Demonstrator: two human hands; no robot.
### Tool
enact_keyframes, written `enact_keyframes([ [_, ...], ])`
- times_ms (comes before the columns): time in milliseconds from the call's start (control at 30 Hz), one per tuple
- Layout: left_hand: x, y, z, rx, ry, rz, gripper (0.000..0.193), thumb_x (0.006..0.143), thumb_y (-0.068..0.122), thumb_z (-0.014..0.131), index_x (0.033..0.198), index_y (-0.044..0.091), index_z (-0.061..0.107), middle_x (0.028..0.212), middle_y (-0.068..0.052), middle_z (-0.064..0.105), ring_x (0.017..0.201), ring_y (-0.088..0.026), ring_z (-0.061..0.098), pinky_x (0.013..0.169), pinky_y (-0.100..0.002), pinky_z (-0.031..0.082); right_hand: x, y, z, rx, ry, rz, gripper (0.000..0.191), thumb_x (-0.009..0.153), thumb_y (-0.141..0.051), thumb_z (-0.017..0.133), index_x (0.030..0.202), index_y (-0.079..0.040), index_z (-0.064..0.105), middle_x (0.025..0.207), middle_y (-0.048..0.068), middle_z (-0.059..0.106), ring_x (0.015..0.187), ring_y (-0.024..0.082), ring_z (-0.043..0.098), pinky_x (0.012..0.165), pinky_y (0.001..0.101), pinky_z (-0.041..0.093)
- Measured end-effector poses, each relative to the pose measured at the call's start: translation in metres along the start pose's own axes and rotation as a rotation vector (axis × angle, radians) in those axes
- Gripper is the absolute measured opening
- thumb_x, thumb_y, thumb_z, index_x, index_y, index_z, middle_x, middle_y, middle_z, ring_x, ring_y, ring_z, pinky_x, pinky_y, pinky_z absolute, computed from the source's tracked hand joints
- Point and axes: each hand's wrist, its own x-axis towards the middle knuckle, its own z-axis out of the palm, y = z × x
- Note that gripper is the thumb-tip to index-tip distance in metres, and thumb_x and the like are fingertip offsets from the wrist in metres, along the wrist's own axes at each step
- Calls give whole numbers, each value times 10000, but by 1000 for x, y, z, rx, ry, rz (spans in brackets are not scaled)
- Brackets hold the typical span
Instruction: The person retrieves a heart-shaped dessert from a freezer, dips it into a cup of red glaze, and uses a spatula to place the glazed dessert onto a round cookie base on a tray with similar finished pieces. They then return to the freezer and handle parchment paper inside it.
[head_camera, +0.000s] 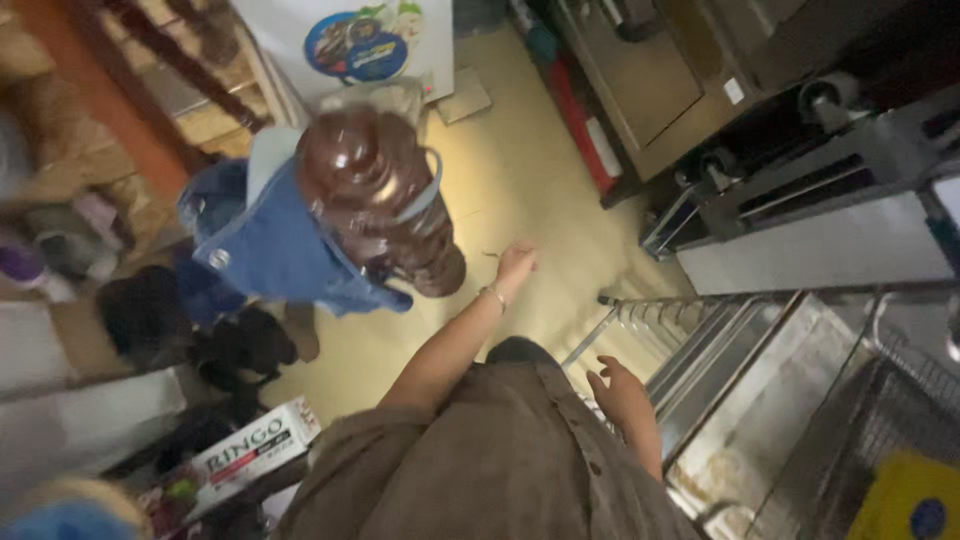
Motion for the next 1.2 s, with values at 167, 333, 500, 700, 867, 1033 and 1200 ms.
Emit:
enact_keyframes([
  [167,111,59,19,-204,92,-173,138,930,176,596,980,47,590,817,-58,628,713,-177,606,615,-336,508,50,-11,-8,59,-20,130,504,900,-390,647,1347,-162,597,1132,117,761,1087,307,711,934,414,545],
  [333,233,123,32,-263,215,-277,153,945,245,555,921,99,593,803,-46,604,690,-177,585,556,-328,479,138,-32,-61,28,-142,197,511,910,-394,633,1366,-169,582,1130,105,770,1098,281,716,941,404,544],
  [500,340,186,-20,-720,237,-147,210,920,328,606,961,122,622,862,-25,640,737,-184,621,634,-336,519,253,-72,-159,8,-44,207,556,927,-369,614,1421,-129,529,1217,137,694,1107,324,685,909,458,556],
  [700,420,265,-149,-1149,301,82,329,857,422,702,1012,138,642,889,-24,679,791,-209,677,671,-374,544,393,-161,-245,-265,-124,17,592,914,-364,629,1435,-108,515,1199,157,696,1117,355,663,911,483,530],
  [867,473,348,-251,-1314,384,309,366,827,383,688,1156,246,605,926,-43,684,816,-213,674,741,-399,569,518,-298,-256,-405,-167,-149,529,945,-384,624,1391,-101,585,1164,185,724,1133,375,659,968,455,522],
  [1033,524,400,-301,-1369,440,294,351,846,379,672,1138,235,538,882,-48,646,797,-234,656,750,-428,572,596,-436,-237,-325,-217,-348,533,932,-364,610,1390,-97,557,1198,184,694,1106,379,658,927,463,523],
  [1200,572,412,-327,-1333,527,340,315,951,331,699,1139,144,529,815,-41,610,763,-233,625,709,-413,542,651,-535,-227,-376,-340,-444,516,918,-409,632,1348,-127,586,1205,149,714,1065,349,698,904,442,550],
])
